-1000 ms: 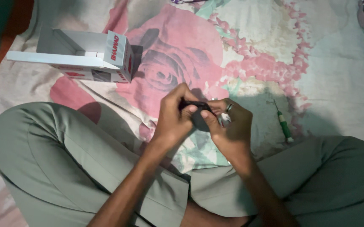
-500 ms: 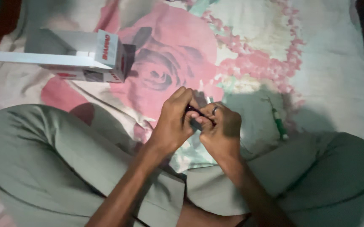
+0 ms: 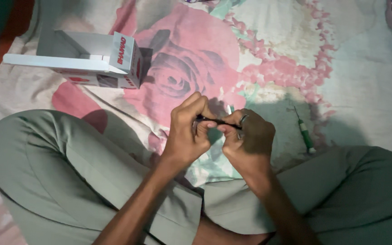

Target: The person cleans the inside of a black smartphone back cover using a toothbrush, then places it into a box. They then pick up a white smartphone, remove its back cover, and use a screwdriver to work on the internal components.

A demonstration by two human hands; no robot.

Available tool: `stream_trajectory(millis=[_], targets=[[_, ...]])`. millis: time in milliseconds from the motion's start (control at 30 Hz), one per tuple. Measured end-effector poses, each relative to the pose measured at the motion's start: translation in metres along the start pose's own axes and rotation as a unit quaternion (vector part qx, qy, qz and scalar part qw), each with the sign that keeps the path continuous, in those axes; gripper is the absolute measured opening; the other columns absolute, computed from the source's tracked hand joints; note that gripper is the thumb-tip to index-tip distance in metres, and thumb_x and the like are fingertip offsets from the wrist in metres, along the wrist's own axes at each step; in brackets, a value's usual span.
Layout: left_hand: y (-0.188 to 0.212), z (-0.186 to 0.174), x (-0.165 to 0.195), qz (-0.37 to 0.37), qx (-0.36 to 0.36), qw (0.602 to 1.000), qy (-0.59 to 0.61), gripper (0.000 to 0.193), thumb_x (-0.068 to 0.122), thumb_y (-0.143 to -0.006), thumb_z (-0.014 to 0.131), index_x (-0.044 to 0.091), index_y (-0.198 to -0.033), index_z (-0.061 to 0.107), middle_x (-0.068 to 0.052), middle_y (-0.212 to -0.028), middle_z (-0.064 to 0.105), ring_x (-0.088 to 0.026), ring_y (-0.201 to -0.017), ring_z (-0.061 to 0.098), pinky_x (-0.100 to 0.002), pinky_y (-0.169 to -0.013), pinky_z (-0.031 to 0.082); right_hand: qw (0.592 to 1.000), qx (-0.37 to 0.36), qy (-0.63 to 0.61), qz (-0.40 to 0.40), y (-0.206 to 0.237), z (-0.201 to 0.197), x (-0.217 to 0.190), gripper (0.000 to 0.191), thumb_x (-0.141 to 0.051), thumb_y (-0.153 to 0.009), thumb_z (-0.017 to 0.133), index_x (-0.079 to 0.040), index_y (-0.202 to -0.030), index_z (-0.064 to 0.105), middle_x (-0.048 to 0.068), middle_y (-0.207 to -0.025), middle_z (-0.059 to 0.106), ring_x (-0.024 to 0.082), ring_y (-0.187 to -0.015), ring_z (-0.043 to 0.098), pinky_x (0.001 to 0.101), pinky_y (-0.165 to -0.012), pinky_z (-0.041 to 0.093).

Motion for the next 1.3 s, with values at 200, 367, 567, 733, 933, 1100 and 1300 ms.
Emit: stream_trajectory(millis=[200,367,567,733,933,1100,1300], targets=[[-0.005,-0.012,-0.009,0.003,0.028,1.0,0.002,0.016,-0.011,-0.081,0.065,-0.005,-0.086,0.052,-0.012,-0.082,0.046,-0.02,-0.074,0.048,-0.031,-0.067,0.04,0.996,0.035,-0.014,-0.076,-0.004,-0.019,-0.002,0.013,-0.001,-0.087,0.078,-0.004,-0.099,0.072,0.012,-0.096,0.072,0.028,-0.087,0.072,0.0358,-0.077,0.056],[-0.005,-0.014,-0.022,-0.031,0.037,0.999,0.022,0.017,-0.009,-0.083,0.07,-0.004,-0.082,0.054,-0.006,-0.081,0.047,-0.015,-0.073,0.047,-0.028,-0.063,0.036,0.999,0.022,0.009,-0.038,-0.01,-0.022,0.008,0.013,0.001,-0.088,0.077,-0.005,-0.1,0.074,0.011,-0.096,0.073,0.027,-0.088,0.073,0.0358,-0.079,0.056],[-0.002,-0.018,-0.029,-0.026,0.06,0.99,0.127,0.016,-0.007,-0.09,0.071,-0.003,-0.089,0.056,-0.004,-0.091,0.046,-0.014,-0.085,0.051,-0.025,-0.078,0.043,0.999,0.008,-0.042,-0.033,-0.013,-0.026,0.008,0.032,-0.005,-0.085,0.081,-0.002,-0.115,0.071,0.013,-0.101,0.072,0.023,-0.094,0.074,0.033,-0.082,0.058],[0.002,-0.019,-0.04,-0.067,0.063,0.981,0.171,0.02,0.004,-0.098,0.073,0.0,-0.09,0.055,-0.001,-0.092,0.046,-0.01,-0.084,0.048,-0.023,-0.075,0.04,0.999,0.011,-0.029,-0.035,-0.012,-0.03,0.013,0.023,-0.007,-0.085,0.086,-0.005,-0.105,0.074,0.011,-0.099,0.074,0.022,-0.091,0.075,0.0325,-0.081,0.058],[-0.005,-0.017,-0.04,-0.068,0.044,0.974,0.213,0.018,0.008,-0.097,0.074,0.001,-0.093,0.058,0.0,-0.093,0.048,-0.009,-0.084,0.048,-0.024,-0.074,0.042,0.999,0.016,-0.014,-0.036,-0.009,-0.032,0.018,0.022,-0.012,-0.084,0.087,-0.005,-0.101,0.076,0.009,-0.093,0.074,0.021,-0.085,0.074,0.0315,-0.077,0.057],[-0.011,-0.016,-0.015,-0.023,-0.004,0.998,0.059,0.023,0.003,-0.091,0.079,0.001,-0.092,0.056,-0.006,-0.092,0.048,-0.018,-0.085,0.05,-0.032,-0.078,0.042,0.999,0.016,-0.03,-0.033,-0.008,-0.033,0.019,0.022,-0.012,-0.085,0.086,-0.004,-0.102,0.075,0.009,-0.094,0.073,0.021,-0.084,0.073,0.0312,-0.076,0.057],[-0.003,0.012,0.003,0.058,-0.159,0.973,-0.158,0.033,0.01,-0.085,0.08,0.001,-0.112,0.062,-0.018,-0.103,0.064,-0.038,-0.097,0.063,-0.047,-0.082,0.049,0.994,-0.006,-0.003,-0.108,-0.001,-0.022,0.016,0.014,-0.001,-0.086,0.08,-0.004,-0.099,0.074,0.009,-0.096,0.071,0.024,-0.09,0.071,0.0334,-0.08,0.056]])
Point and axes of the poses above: each hand's wrist, its own y-axis away from the middle knuckle, its own z-axis out of the palm, x = y × z, the point moved 7 cm from there along -y, towards the middle knuckle
